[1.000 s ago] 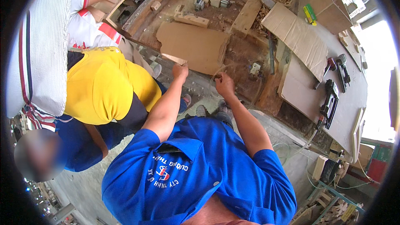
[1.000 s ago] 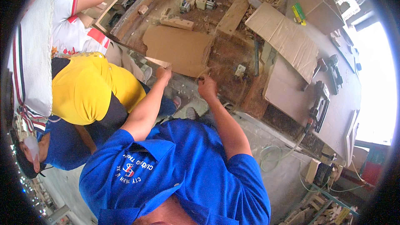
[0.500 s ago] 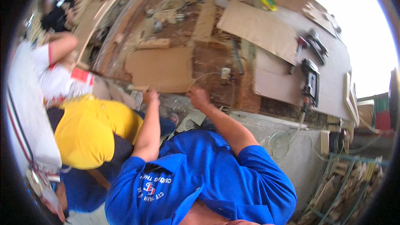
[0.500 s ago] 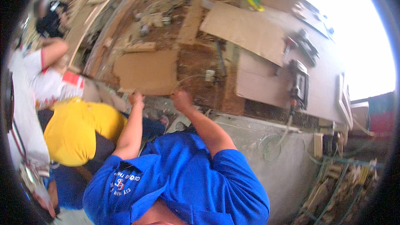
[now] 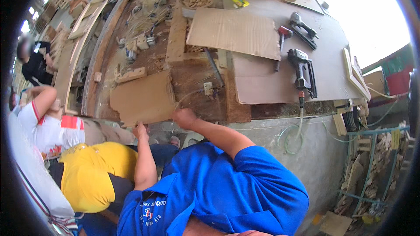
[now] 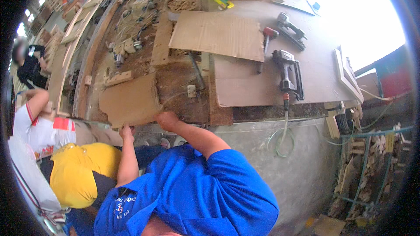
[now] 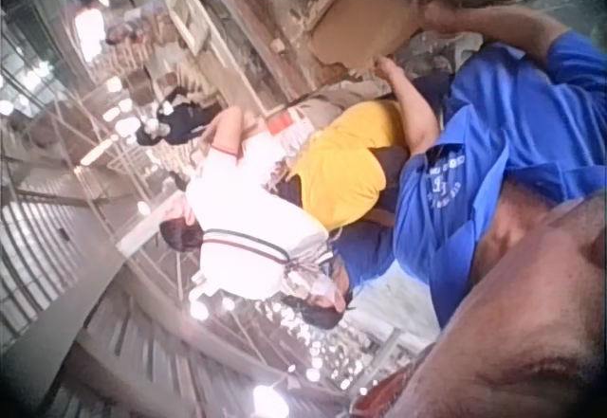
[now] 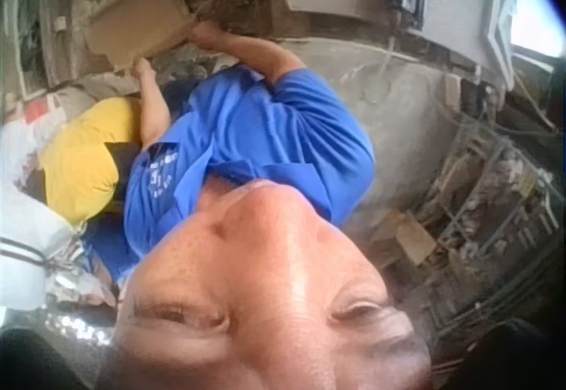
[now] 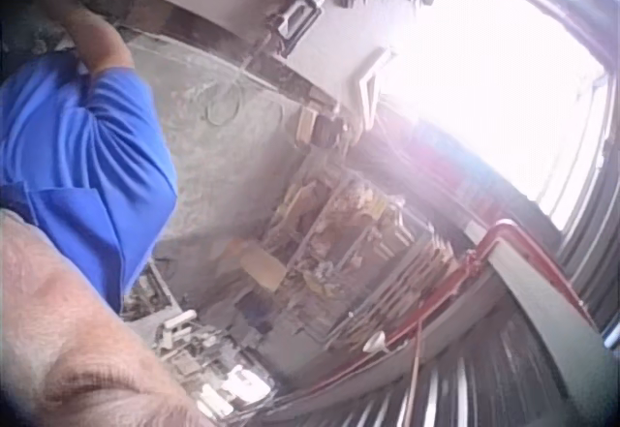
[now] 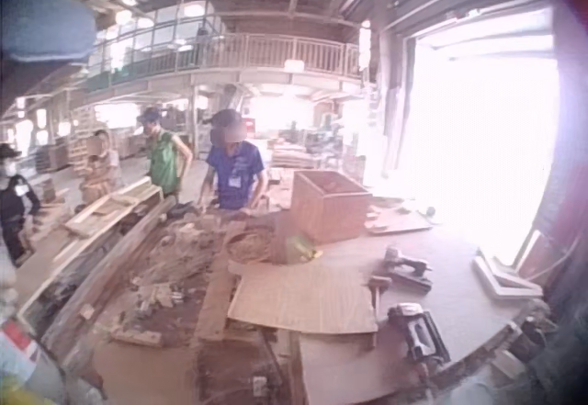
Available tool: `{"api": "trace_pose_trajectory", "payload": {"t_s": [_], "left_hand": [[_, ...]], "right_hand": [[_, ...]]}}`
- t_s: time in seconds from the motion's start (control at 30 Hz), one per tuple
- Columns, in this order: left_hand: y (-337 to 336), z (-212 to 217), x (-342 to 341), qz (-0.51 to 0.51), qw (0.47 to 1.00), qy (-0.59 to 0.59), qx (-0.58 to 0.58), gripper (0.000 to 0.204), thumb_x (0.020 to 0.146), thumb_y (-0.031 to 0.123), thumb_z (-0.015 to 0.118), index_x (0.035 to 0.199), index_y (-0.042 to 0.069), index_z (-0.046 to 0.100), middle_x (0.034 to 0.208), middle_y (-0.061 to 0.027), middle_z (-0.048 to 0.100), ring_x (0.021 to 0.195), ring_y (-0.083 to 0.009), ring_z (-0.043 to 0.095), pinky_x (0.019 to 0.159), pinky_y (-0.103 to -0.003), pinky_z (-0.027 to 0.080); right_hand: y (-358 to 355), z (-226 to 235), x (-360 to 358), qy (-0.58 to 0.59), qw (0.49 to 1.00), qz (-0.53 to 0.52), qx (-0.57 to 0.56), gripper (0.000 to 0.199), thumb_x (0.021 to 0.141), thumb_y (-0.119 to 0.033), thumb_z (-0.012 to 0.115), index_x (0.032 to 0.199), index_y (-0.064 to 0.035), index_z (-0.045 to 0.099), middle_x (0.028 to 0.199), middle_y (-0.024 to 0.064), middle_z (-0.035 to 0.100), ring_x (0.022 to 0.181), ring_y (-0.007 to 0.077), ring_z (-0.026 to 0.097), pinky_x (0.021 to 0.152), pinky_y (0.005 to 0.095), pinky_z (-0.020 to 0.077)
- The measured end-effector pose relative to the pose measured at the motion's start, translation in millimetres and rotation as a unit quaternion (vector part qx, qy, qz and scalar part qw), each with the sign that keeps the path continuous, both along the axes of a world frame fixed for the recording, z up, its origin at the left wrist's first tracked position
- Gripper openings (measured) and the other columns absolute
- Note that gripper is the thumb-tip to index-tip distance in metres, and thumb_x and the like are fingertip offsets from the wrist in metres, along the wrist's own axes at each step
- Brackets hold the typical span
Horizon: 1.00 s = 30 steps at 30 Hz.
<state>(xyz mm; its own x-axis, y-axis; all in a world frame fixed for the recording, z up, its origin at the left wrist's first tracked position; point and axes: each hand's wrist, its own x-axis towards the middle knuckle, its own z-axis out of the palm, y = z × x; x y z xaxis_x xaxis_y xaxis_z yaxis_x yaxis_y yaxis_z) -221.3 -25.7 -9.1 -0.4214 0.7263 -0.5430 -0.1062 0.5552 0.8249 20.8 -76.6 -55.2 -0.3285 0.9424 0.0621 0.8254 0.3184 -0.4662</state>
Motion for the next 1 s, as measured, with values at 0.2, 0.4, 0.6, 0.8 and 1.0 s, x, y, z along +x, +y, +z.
{"api": "trace_pose_trajectory", "payload": {"t_s": [0.2, 0.4, 0.6, 0.8, 1.0], "left_hand": [[-1.0, 1.4, 4.5, -0.017, 0.999, 0.027, 0.036, 0.027, 0.1, 0.024, 0.068, 0.12, 0.006, 0.064, 0.095, -0.0051, 0.068, 0.071, -0.0166, 0.066, 0.055, -0.034, 0.054], [-21.5, -17.8, -6.3, -0.006, 0.996, 0.069, 0.055, 0.032, 0.101, 0.028, 0.07, 0.121, 0.003, 0.062, 0.095, -0.004, 0.065, 0.067, -0.0159, 0.064, 0.056, -0.033, 0.057], [-26.3, -30.3, -13.3, 0.006, 0.999, 0.04, 0.019, 0.033, 0.103, 0.031, 0.07, 0.121, 0.004, 0.063, 0.091, -0.0038, 0.065, 0.069, -0.0169, 0.067, 0.057, -0.032, 0.056], [-29.8, -39.2, -15.8, 0.017, 0.998, -0.055, 0.033, 0.029, 0.104, 0.031, 0.07, 0.115, 0.006, 0.061, 0.094, -0.0046, 0.065, 0.075, -0.0166, 0.07, 0.059, -0.03, 0.056], [-18.4, -38.6, -16.1, 0.055, 0.994, -0.093, 0.033, 0.029, 0.104, 0.031, 0.069, 0.114, 0.006, 0.06, 0.097, -0.0062, 0.066, 0.078, -0.0179, 0.07, 0.06, -0.032, 0.057]], "right_hand": [[4.9, -6.8, 1.8, 0.03, 0.999, 0.027, -0.012, 0.022, 0.091, -0.016, 0.06, 0.108, -0.0077, 0.071, 0.105, 0.0185, 0.072, 0.096, 0.0406, 0.073, 0.079, 0.0534, 0.06], [2.4, -10.7, -1.2, 0.041, 0.998, 0.037, 0.012, 0.021, 0.093, -0.016, 0.058, 0.108, -0.0077, 0.071, 0.106, 0.0173, 0.072, 0.099, 0.0396, 0.072, 0.081, 0.0514, 0.0592], [0.8, -11.8, -3.7, 0.095, 0.995, -0.037, -0.015, 0.018, 0.097, -0.022, 0.062, 0.099, -0.0068, 0.071, 0.102, 0.0188, 0.072, 0.093, 0.0421, 0.07, 0.081, 0.053, 0.0568], [-16.2, -2.4, 5.4, 0.169, 0.978, -0.108, -0.05, 0.02, 0.093, -0.025, 0.073, 0.099, -0.0062, 0.071, 0.094, 0.0201, 0.072, 0.09, 0.0428, 0.069, 0.079, 0.0531, 0.0542], [-36.3, -5.5, 16.4, 0.197, 0.961, -0.175, -0.088, 0.023, 0.093, -0.026, 0.073, 0.102, -0.0053, 0.072, 0.098, 0.0195, 0.074, 0.093, 0.04, 0.072, 0.081, 0.0495, 0.0554]]}}
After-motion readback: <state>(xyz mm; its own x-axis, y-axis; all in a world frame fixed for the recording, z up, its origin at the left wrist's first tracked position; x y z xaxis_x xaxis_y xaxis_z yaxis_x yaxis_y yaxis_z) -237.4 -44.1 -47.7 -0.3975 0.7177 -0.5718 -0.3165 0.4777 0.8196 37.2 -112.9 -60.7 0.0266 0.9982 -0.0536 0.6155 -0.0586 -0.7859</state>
